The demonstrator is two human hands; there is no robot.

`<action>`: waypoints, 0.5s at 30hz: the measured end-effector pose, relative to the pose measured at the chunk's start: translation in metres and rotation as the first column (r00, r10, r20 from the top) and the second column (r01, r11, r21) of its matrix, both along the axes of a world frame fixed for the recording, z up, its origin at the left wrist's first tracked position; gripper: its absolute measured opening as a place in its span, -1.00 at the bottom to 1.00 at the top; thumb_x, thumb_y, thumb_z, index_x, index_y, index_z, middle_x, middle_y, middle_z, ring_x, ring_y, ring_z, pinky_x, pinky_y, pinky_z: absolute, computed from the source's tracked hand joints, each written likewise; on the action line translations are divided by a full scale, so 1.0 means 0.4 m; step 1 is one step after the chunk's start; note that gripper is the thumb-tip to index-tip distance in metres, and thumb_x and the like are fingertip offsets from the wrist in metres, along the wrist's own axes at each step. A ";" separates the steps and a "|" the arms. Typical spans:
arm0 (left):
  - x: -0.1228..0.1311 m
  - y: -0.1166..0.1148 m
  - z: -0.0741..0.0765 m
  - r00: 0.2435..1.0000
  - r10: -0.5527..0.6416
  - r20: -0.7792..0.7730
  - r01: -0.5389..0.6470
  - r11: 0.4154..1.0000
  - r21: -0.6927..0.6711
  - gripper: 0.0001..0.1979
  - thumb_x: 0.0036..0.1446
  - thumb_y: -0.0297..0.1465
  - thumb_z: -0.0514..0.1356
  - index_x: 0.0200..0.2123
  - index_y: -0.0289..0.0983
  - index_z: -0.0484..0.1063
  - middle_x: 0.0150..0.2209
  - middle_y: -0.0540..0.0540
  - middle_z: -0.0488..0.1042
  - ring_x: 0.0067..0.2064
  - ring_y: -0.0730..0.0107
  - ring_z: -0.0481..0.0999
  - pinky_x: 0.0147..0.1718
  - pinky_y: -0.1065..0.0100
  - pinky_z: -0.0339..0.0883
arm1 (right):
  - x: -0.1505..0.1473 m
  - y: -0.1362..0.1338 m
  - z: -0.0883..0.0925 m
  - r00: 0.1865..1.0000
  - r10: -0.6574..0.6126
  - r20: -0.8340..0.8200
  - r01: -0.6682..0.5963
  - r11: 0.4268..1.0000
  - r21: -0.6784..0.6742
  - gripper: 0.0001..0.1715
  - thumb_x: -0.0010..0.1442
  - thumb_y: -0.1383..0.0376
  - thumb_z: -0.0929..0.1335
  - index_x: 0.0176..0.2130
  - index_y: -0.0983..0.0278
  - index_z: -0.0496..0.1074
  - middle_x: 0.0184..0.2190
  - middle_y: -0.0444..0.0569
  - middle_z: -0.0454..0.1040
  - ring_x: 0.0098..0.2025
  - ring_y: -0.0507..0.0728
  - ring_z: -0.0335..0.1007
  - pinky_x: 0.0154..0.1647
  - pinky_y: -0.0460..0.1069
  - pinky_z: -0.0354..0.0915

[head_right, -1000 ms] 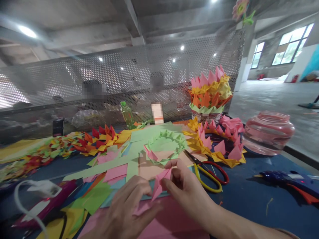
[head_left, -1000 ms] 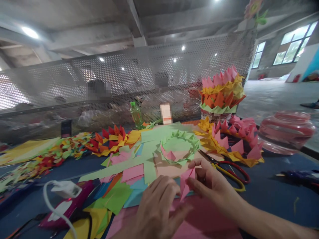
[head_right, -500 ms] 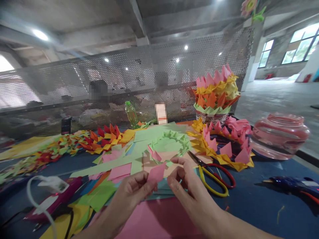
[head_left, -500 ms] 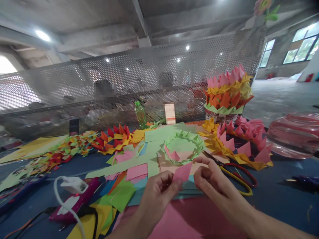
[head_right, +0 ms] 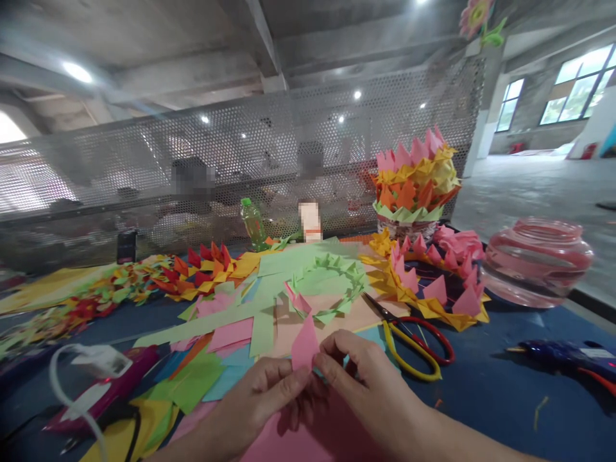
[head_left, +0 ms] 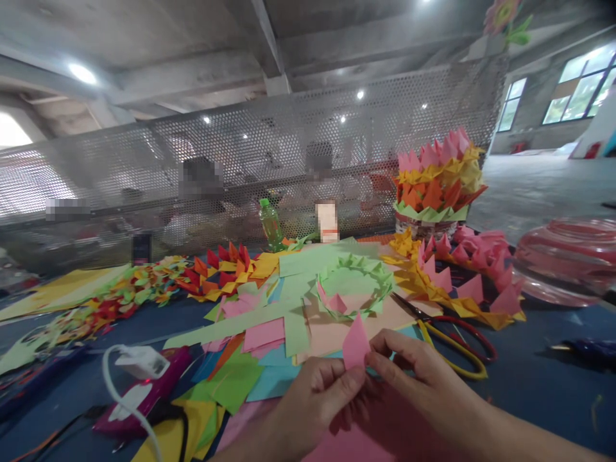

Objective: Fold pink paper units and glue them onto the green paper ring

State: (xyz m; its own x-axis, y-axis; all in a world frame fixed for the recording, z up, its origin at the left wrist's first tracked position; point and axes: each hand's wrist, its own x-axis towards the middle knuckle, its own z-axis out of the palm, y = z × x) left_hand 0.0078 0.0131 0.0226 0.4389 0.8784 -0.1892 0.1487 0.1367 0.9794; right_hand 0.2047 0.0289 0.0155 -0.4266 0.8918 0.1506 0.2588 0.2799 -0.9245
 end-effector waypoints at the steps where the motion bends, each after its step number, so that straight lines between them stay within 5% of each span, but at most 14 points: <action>1: 0.001 -0.001 -0.001 1.000 -0.017 -0.004 0.017 1.000 -0.013 -0.35 0.13 0.14 0.17 -0.40 -0.42 0.54 -0.55 -0.10 0.40 -0.56 0.48 0.28 -0.53 0.41 0.13 | 0.000 0.000 0.001 1.000 0.000 0.005 0.000 1.000 0.005 -0.60 0.39 0.05 0.25 -0.32 0.27 0.39 -0.40 -0.10 0.44 -0.36 0.06 0.29 -0.38 -0.06 0.18; 8: -0.002 0.012 0.039 0.977 0.204 0.068 -0.205 0.979 0.007 -0.43 0.18 0.09 0.16 -0.43 -0.36 0.49 -0.49 -0.11 0.47 -0.46 0.41 0.40 -0.44 0.42 0.23 | -0.001 0.004 0.007 0.997 -0.024 0.069 0.022 0.999 0.029 -0.64 0.37 0.12 0.23 -0.40 0.26 0.32 -0.47 -0.17 0.31 -0.39 0.04 0.19 -0.37 -0.07 0.13; 15: -0.009 0.020 0.047 0.979 0.135 0.150 -0.140 0.990 0.022 -0.61 0.13 -0.10 0.32 -0.40 -0.36 0.49 -0.49 0.00 0.42 -0.46 0.53 0.30 -0.42 0.49 0.19 | -0.004 0.000 0.004 0.991 0.014 0.132 -0.021 0.998 0.052 -0.70 0.35 0.21 0.24 -0.43 0.25 0.26 -0.52 -0.21 0.25 -0.45 0.01 0.11 -0.44 -0.08 0.05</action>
State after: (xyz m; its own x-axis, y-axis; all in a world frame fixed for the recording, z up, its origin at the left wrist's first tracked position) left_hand 0.0044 0.0212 0.0415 0.3342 0.9370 -0.1019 -0.0156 0.1136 0.9934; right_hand 0.2033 0.0291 0.0172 -0.4611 0.8764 0.1393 0.3721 0.3335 -0.8662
